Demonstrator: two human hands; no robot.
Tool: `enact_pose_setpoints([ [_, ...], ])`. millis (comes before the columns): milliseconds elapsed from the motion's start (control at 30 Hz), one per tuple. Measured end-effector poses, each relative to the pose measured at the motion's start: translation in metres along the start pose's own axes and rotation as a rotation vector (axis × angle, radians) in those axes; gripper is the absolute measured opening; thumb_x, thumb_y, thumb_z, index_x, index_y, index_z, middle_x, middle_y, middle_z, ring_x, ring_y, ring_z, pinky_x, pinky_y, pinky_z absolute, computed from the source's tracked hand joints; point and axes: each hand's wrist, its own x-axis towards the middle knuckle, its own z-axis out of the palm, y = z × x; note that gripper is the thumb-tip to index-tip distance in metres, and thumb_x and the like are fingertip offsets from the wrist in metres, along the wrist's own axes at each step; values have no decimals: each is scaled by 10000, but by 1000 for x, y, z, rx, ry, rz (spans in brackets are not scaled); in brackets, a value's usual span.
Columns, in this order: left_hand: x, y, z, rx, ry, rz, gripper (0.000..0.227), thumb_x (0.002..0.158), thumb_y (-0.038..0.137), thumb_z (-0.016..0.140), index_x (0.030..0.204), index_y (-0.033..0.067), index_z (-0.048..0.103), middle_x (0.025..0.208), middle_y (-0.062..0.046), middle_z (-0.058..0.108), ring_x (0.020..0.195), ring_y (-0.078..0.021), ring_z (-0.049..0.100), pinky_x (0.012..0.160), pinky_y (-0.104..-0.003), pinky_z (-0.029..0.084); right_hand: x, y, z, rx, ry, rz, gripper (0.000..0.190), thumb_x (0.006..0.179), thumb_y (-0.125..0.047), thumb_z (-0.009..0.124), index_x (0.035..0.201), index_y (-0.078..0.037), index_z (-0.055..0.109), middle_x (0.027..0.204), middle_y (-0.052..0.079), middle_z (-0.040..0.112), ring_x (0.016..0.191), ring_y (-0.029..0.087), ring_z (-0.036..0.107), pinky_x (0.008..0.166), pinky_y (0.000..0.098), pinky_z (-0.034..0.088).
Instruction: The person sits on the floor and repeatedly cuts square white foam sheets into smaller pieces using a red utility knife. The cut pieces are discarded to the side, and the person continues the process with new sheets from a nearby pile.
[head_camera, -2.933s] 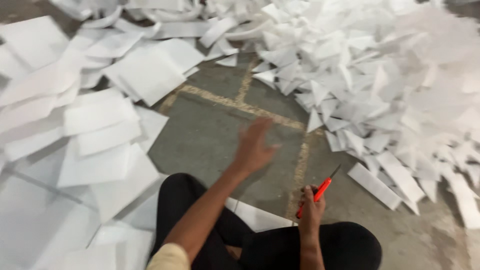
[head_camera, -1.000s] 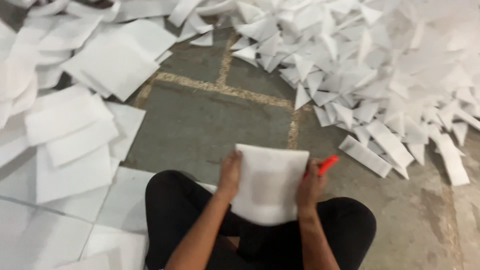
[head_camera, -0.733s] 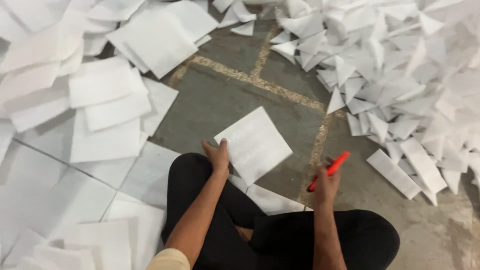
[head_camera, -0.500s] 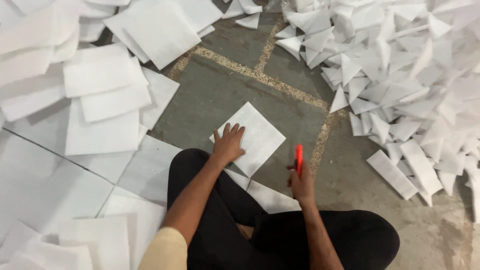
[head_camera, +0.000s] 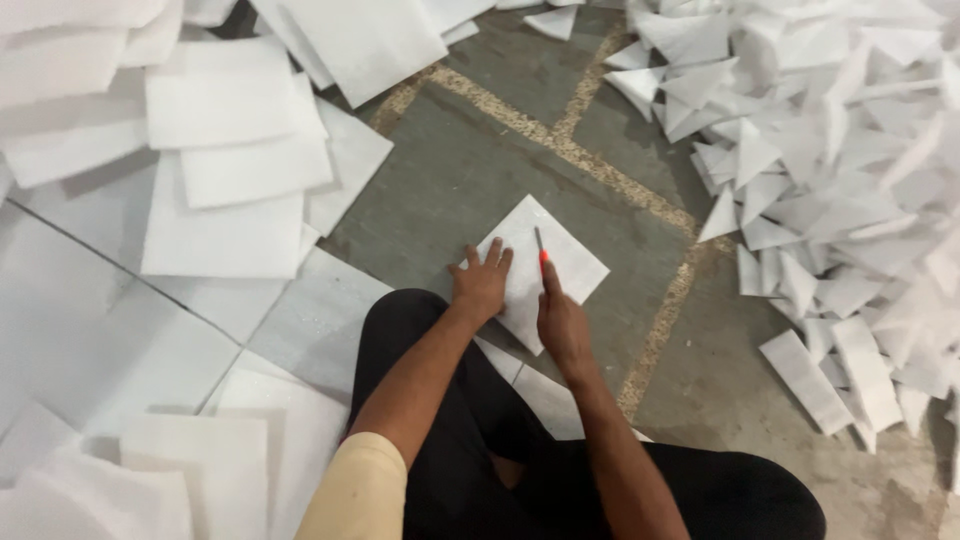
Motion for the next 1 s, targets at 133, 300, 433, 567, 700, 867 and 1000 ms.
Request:
enact_pose_setpoints([
  [133, -8, 1, -7, 2, -7, 16, 1135, 710, 372, 922, 1608, 210, 246, 1697, -27, 163, 1500, -459, 217, 1021, -728, 423, 51, -2, 8, -106, -4, -9, 646, 975, -141, 574, 1581, -155, 349, 876, 269, 720, 777, 465, 696, 666, 570, 533],
  [300, -8, 1, -13, -32, 16, 12, 1143, 684, 383, 932, 1600, 204, 273, 1688, -32, 174, 1489, -457, 216, 1015, -752, 410, 84, -5, 13, -98, -32, -5, 591, 980, -138, 555, 1550, -145, 399, 873, 264, 728, 770, 473, 694, 674, 566, 540],
  [433, -3, 2, -7, -34, 11, 9, 1159, 669, 397, 934, 1600, 212, 268, 1685, -26, 170, 1487, -455, 212, 1007, -765, 404, 99, -21, 5, -78, 8, -60, 587, 948, -155, 571, 1513, -118, 416, 914, 248, 744, 750, 475, 692, 664, 578, 540],
  [567, -1, 1, 2, -36, 77, 25, 1107, 699, 391, 917, 1588, 203, 284, 1679, -43, 175, 1470, -469, 222, 969, -780, 414, 94, -33, -9, 23, -238, 275, 541, 988, -189, 480, 1525, -187, 418, 858, 239, 733, 703, 439, 741, 707, 535, 603],
  [700, -4, 2, 4, -13, 75, 4, 1107, 699, 378, 921, 1597, 213, 296, 1696, -34, 180, 1486, -445, 240, 1001, -763, 420, 35, -26, -10, -11, -193, 198, 546, 983, -194, 510, 1524, -213, 438, 896, 296, 711, 791, 493, 703, 739, 585, 564],
  [867, -6, 2, -10, -38, -27, -5, 1182, 673, 415, 941, 1601, 211, 239, 1699, -28, 143, 1496, -439, 208, 1027, -744, 403, -99, -28, -25, -89, -298, 247, 639, 983, -173, 461, 1601, -268, 328, 951, 319, 700, 864, 515, 686, 772, 593, 540],
  [1000, 3, 3, 6, -11, -17, -10, 1167, 674, 444, 933, 1584, 199, 244, 1676, -40, 171, 1471, -432, 260, 1001, -698, 449, -164, -47, -54, -185, -537, 465, 641, 985, -223, 485, 1587, -296, 277, 985, 266, 733, 922, 464, 714, 840, 570, 543],
])
